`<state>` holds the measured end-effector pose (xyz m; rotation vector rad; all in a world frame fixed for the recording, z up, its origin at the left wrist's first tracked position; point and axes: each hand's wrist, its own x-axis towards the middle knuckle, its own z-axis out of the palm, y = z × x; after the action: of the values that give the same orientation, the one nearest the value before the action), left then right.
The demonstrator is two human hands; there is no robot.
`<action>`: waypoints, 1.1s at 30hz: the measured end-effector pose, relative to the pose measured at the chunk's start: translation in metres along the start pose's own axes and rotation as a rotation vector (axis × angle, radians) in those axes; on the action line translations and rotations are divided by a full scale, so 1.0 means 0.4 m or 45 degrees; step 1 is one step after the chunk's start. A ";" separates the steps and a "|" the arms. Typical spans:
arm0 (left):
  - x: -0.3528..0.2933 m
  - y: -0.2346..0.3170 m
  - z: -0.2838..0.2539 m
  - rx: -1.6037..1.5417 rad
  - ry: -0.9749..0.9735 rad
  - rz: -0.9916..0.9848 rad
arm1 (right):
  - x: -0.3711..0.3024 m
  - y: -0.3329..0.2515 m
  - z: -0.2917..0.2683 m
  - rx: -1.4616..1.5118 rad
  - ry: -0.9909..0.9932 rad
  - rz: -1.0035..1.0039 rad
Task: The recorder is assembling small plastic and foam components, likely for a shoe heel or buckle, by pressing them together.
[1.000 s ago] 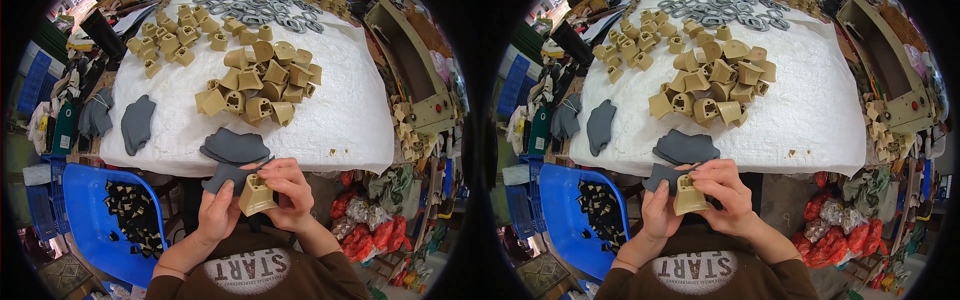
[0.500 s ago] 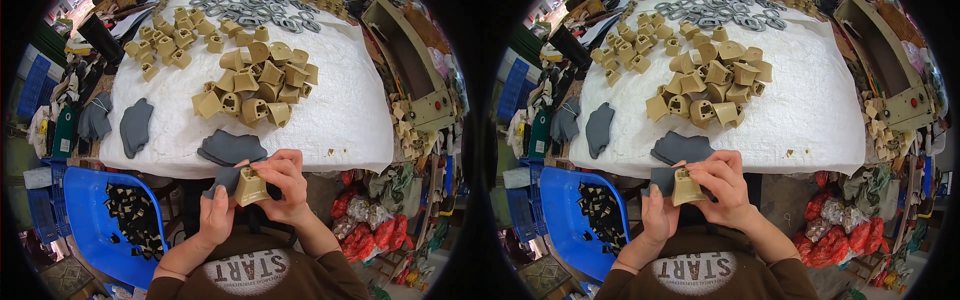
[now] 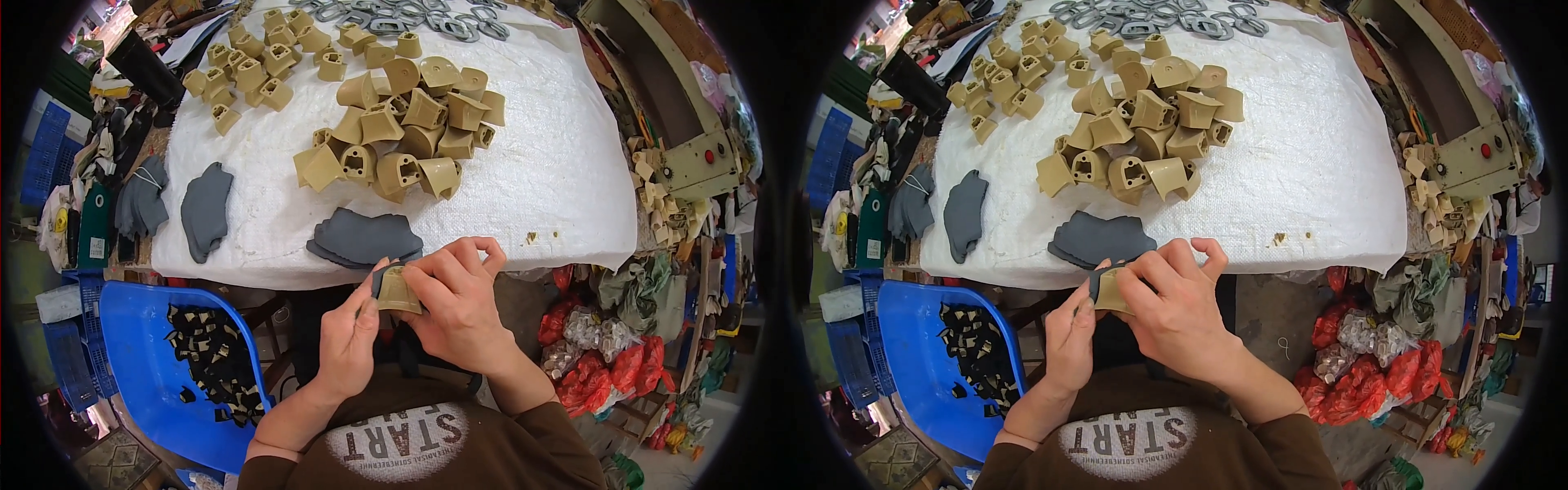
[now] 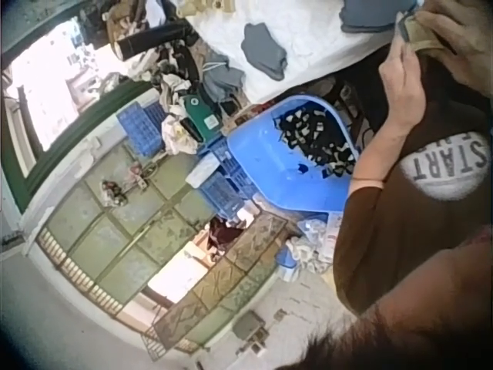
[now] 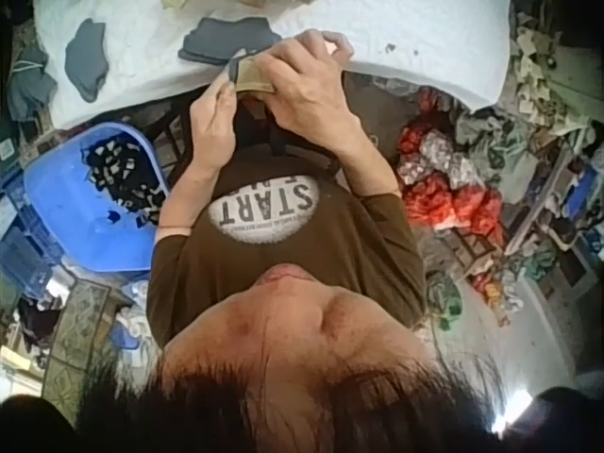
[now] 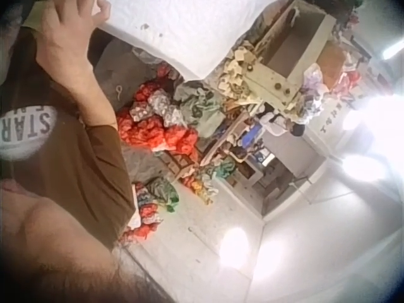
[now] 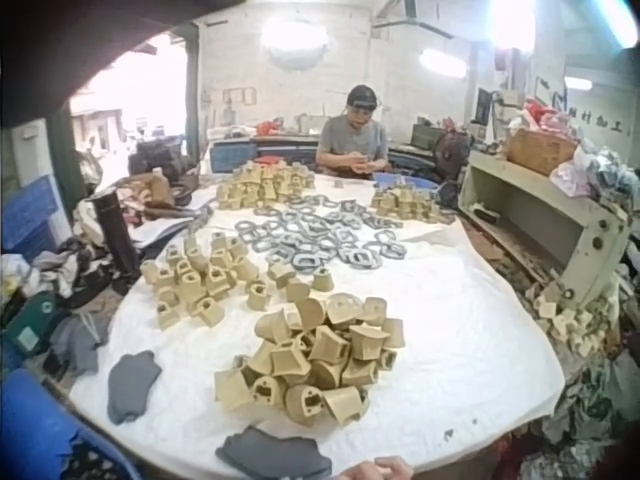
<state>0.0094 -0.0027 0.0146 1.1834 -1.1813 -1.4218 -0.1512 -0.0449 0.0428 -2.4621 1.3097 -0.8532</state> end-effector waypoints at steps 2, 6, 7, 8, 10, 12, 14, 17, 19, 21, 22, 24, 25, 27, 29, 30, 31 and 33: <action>-0.003 0.028 0.010 0.353 -0.025 -0.142 | -0.005 -0.001 0.003 -0.004 -0.010 0.002; 0.000 0.003 0.023 0.599 -0.034 0.233 | -0.016 0.020 0.019 -0.051 -0.071 -0.041; 0.001 0.006 0.019 0.598 -0.039 0.233 | -0.019 0.032 0.024 -0.053 -0.070 -0.037; 0.003 0.012 0.009 0.469 -0.110 0.150 | -0.021 0.045 0.031 0.074 -0.025 -0.046; 0.009 -0.003 -0.023 0.088 -0.225 0.012 | -0.028 0.060 0.037 0.205 0.020 -0.059; 0.020 -0.021 -0.034 -0.400 -0.197 -0.156 | -0.035 0.071 0.037 0.419 0.075 -0.087; 0.028 -0.034 -0.052 -0.516 -0.207 -0.189 | -0.036 0.069 0.039 0.429 0.058 -0.113; 0.031 -0.073 -0.052 -0.629 -0.500 -0.425 | -0.039 0.063 0.041 0.458 0.014 -0.143; 0.029 -0.068 -0.030 -0.818 -0.558 -0.422 | -0.041 0.057 0.040 0.479 -0.014 -0.149; 0.032 -0.060 -0.024 -0.763 -0.547 -0.497 | -0.042 0.052 0.038 0.533 -0.025 -0.192; 0.030 -0.058 -0.022 -0.733 -0.544 -0.462 | -0.043 0.053 0.039 0.534 -0.027 -0.193; 0.028 -0.056 -0.020 -0.703 -0.538 -0.425 | -0.044 0.054 0.040 0.575 -0.036 -0.204; 0.029 -0.059 -0.019 -0.678 -0.522 -0.398 | -0.044 0.056 0.041 0.574 -0.037 -0.203; 0.029 -0.060 -0.017 -0.653 -0.506 -0.370 | -0.043 0.060 0.042 0.590 -0.054 -0.175; 0.029 -0.055 -0.012 -0.625 -0.313 -0.344 | -0.046 0.064 0.050 0.610 -0.017 -0.132; 0.027 -0.050 -0.005 -0.624 -0.319 -0.345 | -0.048 0.067 0.052 0.631 0.018 -0.092; 0.022 -0.045 0.003 -0.585 -0.102 -0.141 | -0.048 0.071 0.053 0.628 0.022 -0.089; 0.009 -0.049 -0.002 -0.542 0.106 0.061 | -0.048 0.079 0.050 0.552 0.097 -0.114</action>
<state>0.0083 -0.0040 -0.0054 0.8988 -0.7911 -1.4807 -0.1695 -0.0488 0.0050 -2.1733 0.9194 -1.1271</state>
